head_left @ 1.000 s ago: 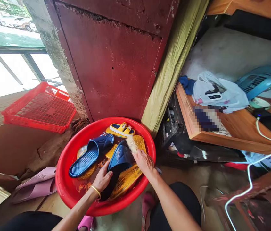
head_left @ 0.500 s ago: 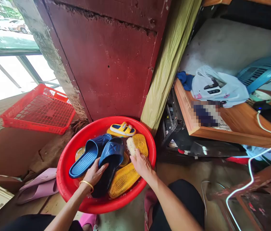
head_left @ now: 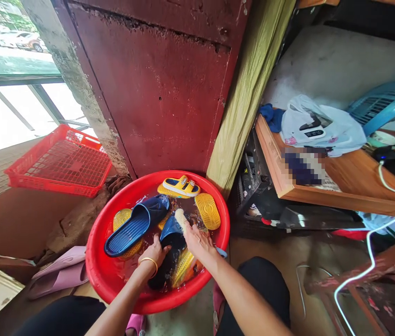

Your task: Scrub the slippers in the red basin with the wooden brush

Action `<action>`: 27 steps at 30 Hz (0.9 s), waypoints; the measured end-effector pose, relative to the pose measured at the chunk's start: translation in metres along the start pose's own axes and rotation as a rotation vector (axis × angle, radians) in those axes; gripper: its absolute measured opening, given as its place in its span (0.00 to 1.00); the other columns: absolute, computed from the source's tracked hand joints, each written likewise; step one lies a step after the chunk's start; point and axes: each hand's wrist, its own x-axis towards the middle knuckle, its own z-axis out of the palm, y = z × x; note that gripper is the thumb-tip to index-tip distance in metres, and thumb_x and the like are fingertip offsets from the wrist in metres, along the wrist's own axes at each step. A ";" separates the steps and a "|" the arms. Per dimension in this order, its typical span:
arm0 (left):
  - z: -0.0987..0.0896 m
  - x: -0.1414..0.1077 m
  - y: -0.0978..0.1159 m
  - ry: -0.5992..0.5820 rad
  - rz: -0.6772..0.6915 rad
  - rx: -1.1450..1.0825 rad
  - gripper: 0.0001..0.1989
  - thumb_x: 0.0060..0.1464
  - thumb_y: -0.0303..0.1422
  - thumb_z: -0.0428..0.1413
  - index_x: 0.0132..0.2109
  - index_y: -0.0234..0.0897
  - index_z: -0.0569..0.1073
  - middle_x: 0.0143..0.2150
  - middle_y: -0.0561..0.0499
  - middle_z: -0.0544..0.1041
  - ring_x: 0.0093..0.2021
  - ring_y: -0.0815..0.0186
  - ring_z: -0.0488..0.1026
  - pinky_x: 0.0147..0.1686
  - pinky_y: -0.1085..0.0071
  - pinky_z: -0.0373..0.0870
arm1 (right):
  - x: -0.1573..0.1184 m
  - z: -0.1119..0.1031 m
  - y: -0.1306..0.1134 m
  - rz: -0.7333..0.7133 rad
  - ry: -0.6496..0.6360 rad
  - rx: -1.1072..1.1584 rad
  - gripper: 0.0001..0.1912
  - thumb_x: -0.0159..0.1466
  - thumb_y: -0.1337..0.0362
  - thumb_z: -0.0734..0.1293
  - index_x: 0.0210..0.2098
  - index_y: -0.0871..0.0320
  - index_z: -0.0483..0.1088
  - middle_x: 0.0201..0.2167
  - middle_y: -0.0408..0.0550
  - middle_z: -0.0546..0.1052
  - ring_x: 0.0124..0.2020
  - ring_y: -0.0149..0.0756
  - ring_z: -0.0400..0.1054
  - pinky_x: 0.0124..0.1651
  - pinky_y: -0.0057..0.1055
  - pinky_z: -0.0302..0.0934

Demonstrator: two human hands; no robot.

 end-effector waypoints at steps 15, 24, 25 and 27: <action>-0.025 -0.021 0.023 0.086 0.128 0.225 0.28 0.65 0.29 0.46 0.71 0.39 0.60 0.62 0.35 0.75 0.55 0.51 0.80 0.49 0.58 0.76 | -0.018 -0.027 0.015 0.130 0.017 -0.040 0.28 0.72 0.69 0.57 0.72 0.61 0.58 0.54 0.66 0.77 0.49 0.49 0.77 0.49 0.39 0.71; -0.045 -0.018 0.017 0.101 0.101 0.230 0.17 0.68 0.33 0.43 0.55 0.35 0.71 0.55 0.38 0.81 0.54 0.53 0.80 0.49 0.61 0.75 | -0.058 -0.041 0.007 0.129 0.053 -0.114 0.24 0.71 0.67 0.62 0.65 0.62 0.67 0.54 0.65 0.76 0.56 0.52 0.72 0.61 0.48 0.63; -0.044 -0.018 0.015 0.100 0.098 0.230 0.17 0.68 0.32 0.43 0.55 0.35 0.71 0.54 0.37 0.81 0.53 0.53 0.80 0.48 0.61 0.75 | -0.063 -0.050 0.005 0.107 0.082 -0.108 0.22 0.71 0.65 0.63 0.63 0.60 0.69 0.54 0.63 0.77 0.57 0.51 0.71 0.62 0.47 0.63; -0.043 -0.019 0.013 0.098 0.096 0.227 0.16 0.67 0.30 0.43 0.56 0.34 0.70 0.53 0.37 0.82 0.52 0.53 0.81 0.47 0.62 0.75 | -0.076 -0.078 -0.003 0.048 0.124 -0.107 0.17 0.72 0.62 0.63 0.57 0.60 0.73 0.52 0.61 0.78 0.55 0.49 0.72 0.61 0.44 0.64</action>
